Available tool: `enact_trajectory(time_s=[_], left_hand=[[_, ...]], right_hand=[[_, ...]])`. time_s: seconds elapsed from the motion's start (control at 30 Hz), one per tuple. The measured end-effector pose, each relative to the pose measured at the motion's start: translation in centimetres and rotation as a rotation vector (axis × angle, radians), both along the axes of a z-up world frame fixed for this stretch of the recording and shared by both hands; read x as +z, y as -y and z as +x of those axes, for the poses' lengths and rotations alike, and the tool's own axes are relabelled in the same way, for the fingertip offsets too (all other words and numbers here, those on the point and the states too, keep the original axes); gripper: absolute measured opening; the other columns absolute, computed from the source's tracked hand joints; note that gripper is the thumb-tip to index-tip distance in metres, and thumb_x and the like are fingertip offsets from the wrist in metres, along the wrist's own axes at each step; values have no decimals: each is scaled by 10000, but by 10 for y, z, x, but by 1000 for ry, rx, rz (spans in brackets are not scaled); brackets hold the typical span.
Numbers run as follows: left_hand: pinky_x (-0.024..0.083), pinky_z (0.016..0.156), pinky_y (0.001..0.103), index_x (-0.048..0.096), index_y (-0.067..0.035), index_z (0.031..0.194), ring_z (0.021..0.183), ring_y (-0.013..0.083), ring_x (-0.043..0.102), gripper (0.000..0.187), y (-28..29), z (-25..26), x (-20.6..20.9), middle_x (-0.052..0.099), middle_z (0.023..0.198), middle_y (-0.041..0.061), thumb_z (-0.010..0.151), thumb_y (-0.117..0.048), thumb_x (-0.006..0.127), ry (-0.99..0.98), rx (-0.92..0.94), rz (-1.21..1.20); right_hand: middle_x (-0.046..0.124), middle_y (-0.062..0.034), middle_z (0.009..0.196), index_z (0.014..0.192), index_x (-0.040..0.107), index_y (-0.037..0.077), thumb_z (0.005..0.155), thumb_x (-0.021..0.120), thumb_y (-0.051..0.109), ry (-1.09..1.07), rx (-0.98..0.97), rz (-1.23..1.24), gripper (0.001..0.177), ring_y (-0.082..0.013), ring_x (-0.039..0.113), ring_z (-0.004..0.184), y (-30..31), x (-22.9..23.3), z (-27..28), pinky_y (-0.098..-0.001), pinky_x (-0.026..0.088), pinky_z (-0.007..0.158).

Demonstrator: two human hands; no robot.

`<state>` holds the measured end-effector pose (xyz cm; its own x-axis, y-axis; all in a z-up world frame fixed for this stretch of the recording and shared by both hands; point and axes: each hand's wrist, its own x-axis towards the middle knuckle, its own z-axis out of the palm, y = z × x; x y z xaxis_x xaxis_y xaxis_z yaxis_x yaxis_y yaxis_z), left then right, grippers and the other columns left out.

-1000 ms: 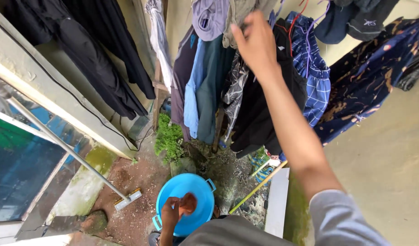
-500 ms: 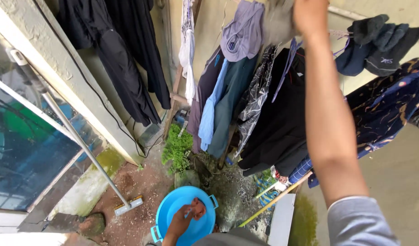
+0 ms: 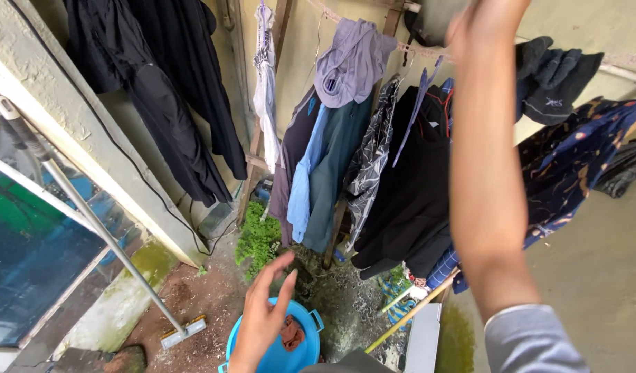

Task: Hanging various items of clothing and laundry on a drying line or hangers.

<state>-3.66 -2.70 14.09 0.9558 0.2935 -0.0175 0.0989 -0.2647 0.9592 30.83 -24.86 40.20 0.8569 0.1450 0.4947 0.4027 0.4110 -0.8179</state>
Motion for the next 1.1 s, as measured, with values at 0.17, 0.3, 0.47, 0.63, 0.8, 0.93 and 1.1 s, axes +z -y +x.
enact_trajectory(time_s=[0.17, 0.3, 0.47, 0.63, 0.8, 0.93, 1.1], left_hand=[[332, 1218, 447, 293, 15, 1554, 1496, 403, 370, 851, 23, 24, 79, 327, 1602, 284, 900, -188, 797, 813, 34, 333], [308, 1212, 454, 271, 48, 1540, 1473, 463, 313, 853, 8, 33, 59, 291, 1564, 326, 837, -32, 748, 809, 113, 391], [478, 1072, 356, 564, 8, 1401, 1230, 212, 622, 401, -39, 23, -35, 674, 1333, 142, 1014, -75, 624, 488, 255, -386], [500, 1006, 319, 623, 35, 1331, 1143, 162, 639, 454, -79, -23, -20, 704, 1277, 98, 1062, -320, 536, 279, 232, -744], [509, 1008, 326, 622, 42, 1322, 1139, 180, 661, 648, -117, -62, -16, 704, 1273, 119, 1011, -510, 482, 144, 281, -884], [453, 1015, 288, 678, 15, 1233, 1155, 153, 638, 656, -159, -97, -6, 730, 1208, 103, 1005, -565, 476, -156, 452, -332], [382, 713, 533, 711, 233, 1005, 925, 635, 419, 789, -200, -134, -35, 589, 1059, 517, 1125, -521, 511, -369, 795, -248]], right_hand=[[609, -129, 1452, 1473, 532, 74, 1006, 605, 383, -196, 389, 304, 565, -313, 620, 1328, -66, -71, -173, -511, 520, 1136], [603, -122, 1453, 1450, 552, 65, 1010, 559, 317, -632, 595, 293, 507, -280, 611, 1304, -104, -198, -207, -470, 466, 1140], [521, -108, 1358, 1474, 461, 17, 1091, 577, 214, -653, 567, 256, 446, -309, 482, 1306, -125, -300, -206, -554, 448, 1156], [439, -104, 1532, 1522, 382, 64, 977, 622, 132, -229, 483, -356, 599, -247, 446, 1404, -155, -263, -242, -389, 369, 1157], [450, -54, 1535, 1565, 303, 98, 1007, 577, 111, -148, 694, -351, 622, -160, 435, 1418, -181, -299, -266, -327, 339, 1166], [640, -48, 1025, 1276, 637, 17, 1028, 658, 150, -350, 844, -557, 283, -127, 551, 938, -188, -342, -268, -294, 435, 815], [699, 15, 858, 947, 717, -15, 953, 731, 159, -94, 586, -587, 174, -51, 608, 815, -194, -327, -268, -236, 484, 724]])
